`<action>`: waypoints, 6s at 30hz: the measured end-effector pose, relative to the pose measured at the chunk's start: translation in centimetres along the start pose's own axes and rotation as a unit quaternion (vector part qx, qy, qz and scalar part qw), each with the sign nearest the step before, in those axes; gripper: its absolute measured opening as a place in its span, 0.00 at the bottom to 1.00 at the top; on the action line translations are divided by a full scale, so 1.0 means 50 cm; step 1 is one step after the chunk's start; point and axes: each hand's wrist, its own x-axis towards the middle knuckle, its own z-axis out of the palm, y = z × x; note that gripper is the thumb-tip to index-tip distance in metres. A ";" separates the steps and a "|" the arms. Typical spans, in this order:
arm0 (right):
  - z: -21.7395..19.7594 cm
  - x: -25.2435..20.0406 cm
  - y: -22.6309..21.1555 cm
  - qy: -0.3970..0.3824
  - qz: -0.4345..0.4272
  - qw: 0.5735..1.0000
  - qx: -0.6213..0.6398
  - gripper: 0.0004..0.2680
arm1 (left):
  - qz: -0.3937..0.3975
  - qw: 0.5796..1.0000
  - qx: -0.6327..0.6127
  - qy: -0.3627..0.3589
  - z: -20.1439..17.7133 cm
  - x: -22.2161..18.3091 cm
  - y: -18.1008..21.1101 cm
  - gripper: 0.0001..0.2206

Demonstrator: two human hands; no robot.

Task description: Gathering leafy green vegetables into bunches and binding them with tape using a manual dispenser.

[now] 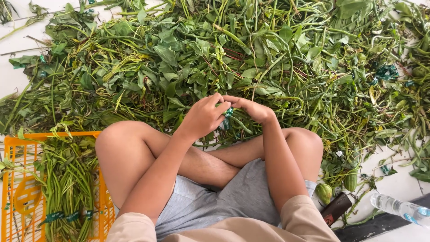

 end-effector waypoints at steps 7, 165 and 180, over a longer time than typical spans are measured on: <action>0.021 0.016 0.027 0.054 0.047 0.988 0.140 0.21 | -0.009 1.000 -0.016 -0.010 -0.028 0.003 0.002 0.14; 0.173 -0.210 -0.011 0.152 -0.052 0.987 -0.025 0.10 | -0.441 0.871 -0.197 0.094 0.004 -0.019 -0.083 0.24; 0.324 -0.152 0.029 0.051 -0.140 0.967 0.206 0.18 | -0.490 0.838 -0.223 0.094 0.055 -0.072 -0.096 0.28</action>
